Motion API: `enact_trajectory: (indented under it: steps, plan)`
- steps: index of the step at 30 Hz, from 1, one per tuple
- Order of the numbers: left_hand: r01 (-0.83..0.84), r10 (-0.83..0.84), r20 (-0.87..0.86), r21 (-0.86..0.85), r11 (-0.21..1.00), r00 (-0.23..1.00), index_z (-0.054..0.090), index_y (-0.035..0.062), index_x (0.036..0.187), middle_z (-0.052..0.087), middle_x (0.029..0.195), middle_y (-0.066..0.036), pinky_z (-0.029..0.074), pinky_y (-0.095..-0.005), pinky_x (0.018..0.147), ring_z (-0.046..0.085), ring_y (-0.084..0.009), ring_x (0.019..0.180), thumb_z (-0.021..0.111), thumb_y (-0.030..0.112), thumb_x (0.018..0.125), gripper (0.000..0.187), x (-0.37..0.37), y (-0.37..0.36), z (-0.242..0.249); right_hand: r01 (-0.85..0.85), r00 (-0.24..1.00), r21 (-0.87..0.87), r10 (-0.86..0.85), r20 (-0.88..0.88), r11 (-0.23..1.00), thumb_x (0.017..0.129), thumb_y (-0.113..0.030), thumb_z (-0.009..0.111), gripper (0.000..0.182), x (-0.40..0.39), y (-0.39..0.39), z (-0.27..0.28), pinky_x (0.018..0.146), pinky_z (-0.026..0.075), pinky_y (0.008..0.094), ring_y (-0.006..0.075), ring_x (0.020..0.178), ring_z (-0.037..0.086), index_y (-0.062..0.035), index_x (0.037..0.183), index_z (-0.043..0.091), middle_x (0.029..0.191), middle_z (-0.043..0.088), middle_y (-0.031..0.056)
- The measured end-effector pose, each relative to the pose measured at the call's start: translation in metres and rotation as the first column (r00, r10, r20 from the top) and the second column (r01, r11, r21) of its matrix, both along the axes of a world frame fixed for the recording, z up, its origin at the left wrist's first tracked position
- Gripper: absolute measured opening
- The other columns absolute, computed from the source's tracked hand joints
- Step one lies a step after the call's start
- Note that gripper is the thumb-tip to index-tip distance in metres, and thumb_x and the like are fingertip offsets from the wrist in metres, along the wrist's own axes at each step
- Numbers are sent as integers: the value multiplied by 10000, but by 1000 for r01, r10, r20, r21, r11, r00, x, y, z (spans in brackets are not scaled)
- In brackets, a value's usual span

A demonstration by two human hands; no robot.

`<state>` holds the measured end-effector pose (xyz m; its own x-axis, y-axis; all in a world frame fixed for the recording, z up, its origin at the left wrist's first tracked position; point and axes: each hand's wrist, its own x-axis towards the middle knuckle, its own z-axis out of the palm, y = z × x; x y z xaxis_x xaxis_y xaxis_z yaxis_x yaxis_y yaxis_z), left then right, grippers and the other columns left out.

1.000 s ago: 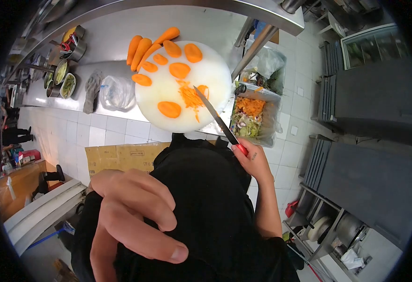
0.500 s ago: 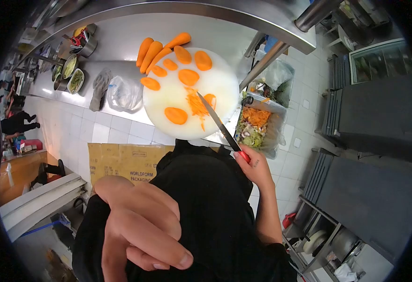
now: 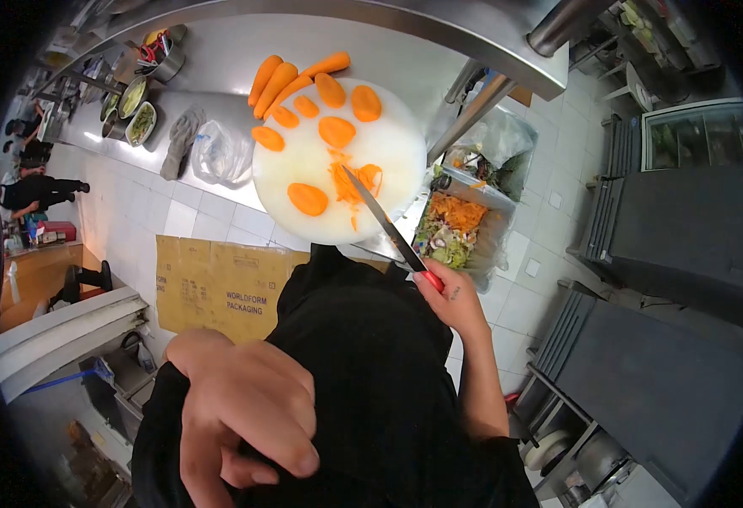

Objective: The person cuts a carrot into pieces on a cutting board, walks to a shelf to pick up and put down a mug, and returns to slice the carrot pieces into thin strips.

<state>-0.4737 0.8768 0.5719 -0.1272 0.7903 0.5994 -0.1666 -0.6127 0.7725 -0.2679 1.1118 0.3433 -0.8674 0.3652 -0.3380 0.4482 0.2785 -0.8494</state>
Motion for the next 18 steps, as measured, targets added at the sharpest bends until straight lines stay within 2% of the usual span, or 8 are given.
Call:
enact_trajectory:
  steps: [2,5,6,7,10,11,15,18]
  plan:
    - [-112,125,26,-300,947,992,777,29,1056,744,1007,-110,493,-303,625,703,-173,772,944,383,857,439,-4,-37,-14,-31,999,-13,31,9,999,1100,-267,757,316,-3,0,-3,531,485,287,87,553,584,-24,1303,759,725,638,-4]
    - [-624,614,-149,-335,706,775,736,42,1095,626,1135,-134,517,-357,862,602,-209,960,723,344,1054,305,-48,-62,-81,-30,1000,15,30,5,999,1106,-272,744,316,-7,0,-8,525,495,300,107,534,603,-20,1297,743,705,644,13]
    - [-698,638,-286,-344,628,715,700,43,1084,651,1179,-141,525,-357,883,635,-231,1007,761,215,1014,196,-73,-65,-107,-27,1000,43,27,10,999,1109,-272,737,313,-9,-3,-10,523,499,304,114,527,610,-19,1292,737,697,646,19]
    - [-737,574,-466,-362,571,674,689,48,1091,668,1233,-142,541,-380,921,660,-266,1077,779,150,985,172,-91,-68,-132,-25,1000,71,24,16,997,1112,-273,730,309,-13,-8,-10,521,502,309,121,520,616,-18,1288,731,689,647,25]
    - [-847,319,-842,-261,463,435,668,68,1151,696,1388,-126,557,-471,1060,665,-372,1293,820,2,892,307,-110,-71,-189,-34,997,132,25,69,991,1097,-273,720,261,-27,-29,7,644,543,450,339,646,732,-30,1195,711,697,683,166]
    - [-828,256,-866,-265,493,430,644,52,1164,678,1463,-141,527,-473,1141,613,-416,1378,843,34,880,347,-117,-69,-205,-28,992,79,17,127,996,1110,-274,709,260,-35,-37,22,607,535,433,305,584,715,-23,1175,706,661,667,146]
    - [-773,210,-878,-238,588,430,581,77,1209,635,1513,-148,511,-475,1152,582,-405,1408,862,36,842,464,-133,-55,-241,-7,977,-15,10,214,1000,1123,-273,699,245,-46,-62,24,577,521,415,258,537,687,-32,1168,694,640,646,124]
    - [-765,194,-868,-273,583,457,576,73,1190,645,1476,-152,515,-475,1136,587,-406,1388,863,19,829,465,-141,-49,-256,-40,971,-8,41,237,999,1126,-279,696,240,-45,-65,8,584,522,416,254,559,693,-43,1166,688,660,653,124]
